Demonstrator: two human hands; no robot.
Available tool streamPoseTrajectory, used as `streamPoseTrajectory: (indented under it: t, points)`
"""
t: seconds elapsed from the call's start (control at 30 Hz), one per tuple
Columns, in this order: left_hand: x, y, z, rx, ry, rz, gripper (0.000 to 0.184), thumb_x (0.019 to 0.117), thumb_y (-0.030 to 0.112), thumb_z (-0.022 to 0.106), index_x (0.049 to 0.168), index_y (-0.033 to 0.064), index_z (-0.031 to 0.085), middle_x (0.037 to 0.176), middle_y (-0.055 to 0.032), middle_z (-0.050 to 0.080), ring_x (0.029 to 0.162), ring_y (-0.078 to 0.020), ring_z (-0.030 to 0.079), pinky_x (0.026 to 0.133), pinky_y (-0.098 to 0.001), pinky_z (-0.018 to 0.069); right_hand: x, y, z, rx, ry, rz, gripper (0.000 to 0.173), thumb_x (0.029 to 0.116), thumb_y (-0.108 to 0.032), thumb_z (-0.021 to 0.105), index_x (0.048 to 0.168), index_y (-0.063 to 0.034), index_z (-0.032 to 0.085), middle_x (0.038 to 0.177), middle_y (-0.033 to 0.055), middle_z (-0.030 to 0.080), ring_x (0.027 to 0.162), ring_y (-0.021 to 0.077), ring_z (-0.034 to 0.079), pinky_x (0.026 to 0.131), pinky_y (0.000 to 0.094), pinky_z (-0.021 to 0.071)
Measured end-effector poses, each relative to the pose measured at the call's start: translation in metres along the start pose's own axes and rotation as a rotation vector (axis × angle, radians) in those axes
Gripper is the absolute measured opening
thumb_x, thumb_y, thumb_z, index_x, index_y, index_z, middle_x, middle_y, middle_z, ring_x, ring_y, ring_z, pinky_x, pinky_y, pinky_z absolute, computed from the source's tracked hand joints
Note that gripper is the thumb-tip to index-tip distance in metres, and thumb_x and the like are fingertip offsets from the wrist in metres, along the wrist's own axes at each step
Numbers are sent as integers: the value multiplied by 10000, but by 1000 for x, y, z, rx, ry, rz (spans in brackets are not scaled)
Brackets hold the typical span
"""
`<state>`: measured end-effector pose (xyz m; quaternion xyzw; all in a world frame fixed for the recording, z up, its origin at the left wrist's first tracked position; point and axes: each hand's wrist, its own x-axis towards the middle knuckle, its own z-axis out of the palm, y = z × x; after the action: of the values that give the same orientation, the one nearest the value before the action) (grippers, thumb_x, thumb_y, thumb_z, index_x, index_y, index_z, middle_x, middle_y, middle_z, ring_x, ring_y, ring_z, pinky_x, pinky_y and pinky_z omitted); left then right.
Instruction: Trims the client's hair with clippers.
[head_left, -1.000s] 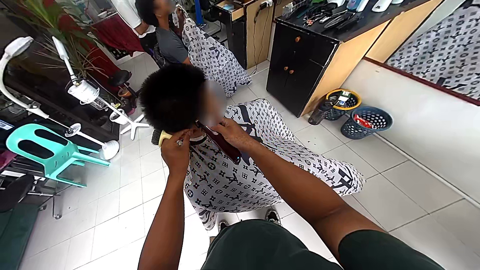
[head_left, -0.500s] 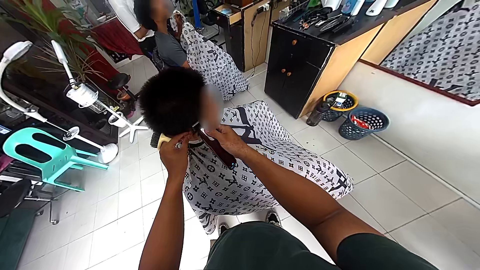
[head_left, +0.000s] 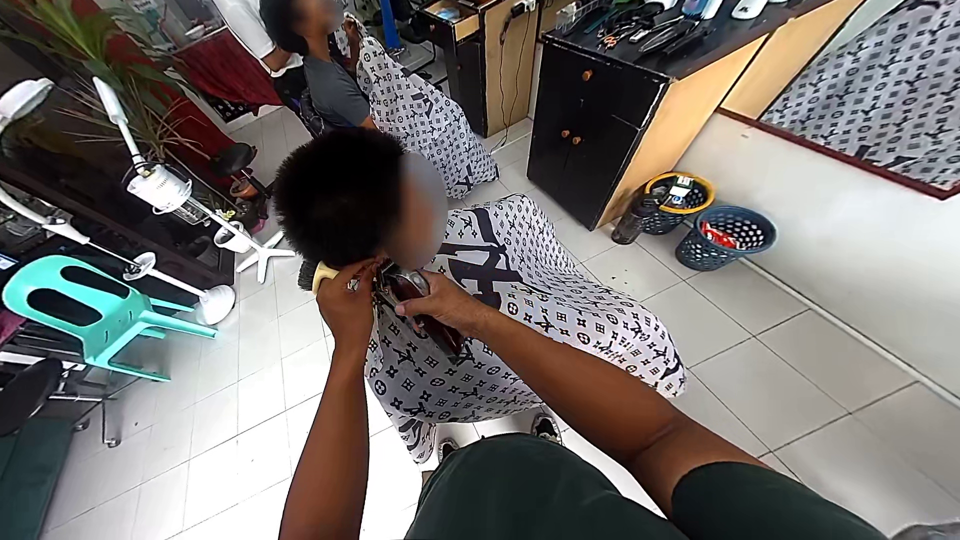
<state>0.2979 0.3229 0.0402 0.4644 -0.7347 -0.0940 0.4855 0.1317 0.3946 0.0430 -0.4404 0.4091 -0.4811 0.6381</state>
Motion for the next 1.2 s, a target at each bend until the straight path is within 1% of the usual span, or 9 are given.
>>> streamPoseTrajectory:
  t: [0.1,0.17,0.27,0.5,0.67,0.77,0.9,1.03,1.2]
  points:
    - [0,1,-1,32,16,1,122,933,68,701,1007,56,798,906,-135,745,868,-264,687,843,-499,506,5,-4,8,-6,-5,8,387,974,-156,700,1294,-10,538,912,92,640,690,123,640,664,262,575]
    - [0,0,-2,64,23,-9,128,934,41,682,994,42,795,904,-160,739,873,-294,688,839,-519,508,4,-10,11,6,23,41,357,1075,-336,527,1263,-34,555,917,81,630,708,123,638,662,269,570]
    - [0,-1,-2,75,19,-42,112,927,39,686,971,4,782,911,-193,728,899,-321,680,855,-536,500,6,-11,15,1,93,-1,401,1115,-365,390,1198,-19,575,902,91,601,721,147,622,681,297,558]
    - [0,-2,-3,69,11,-75,110,919,39,685,963,-4,775,896,-186,719,880,-316,669,832,-530,497,8,-9,13,-17,79,-28,408,1119,-369,377,1181,-21,580,881,100,614,704,154,639,667,301,571]
    - [1,-2,-2,79,4,-68,107,925,40,676,950,-2,771,887,-186,716,875,-324,669,822,-538,496,8,-8,13,-13,84,-70,410,1114,-371,389,1243,-24,565,926,120,626,735,179,652,692,334,584]
    - [1,-1,-3,77,-2,-76,119,927,24,663,967,-2,772,902,-177,724,895,-318,677,832,-539,499,9,-7,11,26,52,-35,402,1123,-356,354,1188,-21,567,887,101,612,703,161,641,666,306,578]
    - [0,-1,-3,49,1,-87,110,924,52,692,968,-6,775,900,-184,723,885,-305,678,838,-527,498,7,-11,13,26,78,-111,400,1119,-349,358,1248,-29,560,925,100,630,719,159,653,676,317,588]
    - [1,-1,-3,58,-5,-80,111,925,44,684,970,-3,774,903,-181,724,897,-308,677,845,-529,495,8,-10,8,-12,68,-63,401,1121,-349,366,1169,-21,592,883,96,621,692,161,643,647,309,580]
    - [1,-3,-3,20,-8,-74,97,922,77,720,971,21,782,903,-156,732,882,-270,682,842,-504,499,7,-13,5,-47,87,-113,399,1120,-360,360,1190,-35,582,881,91,630,692,157,648,653,316,587]
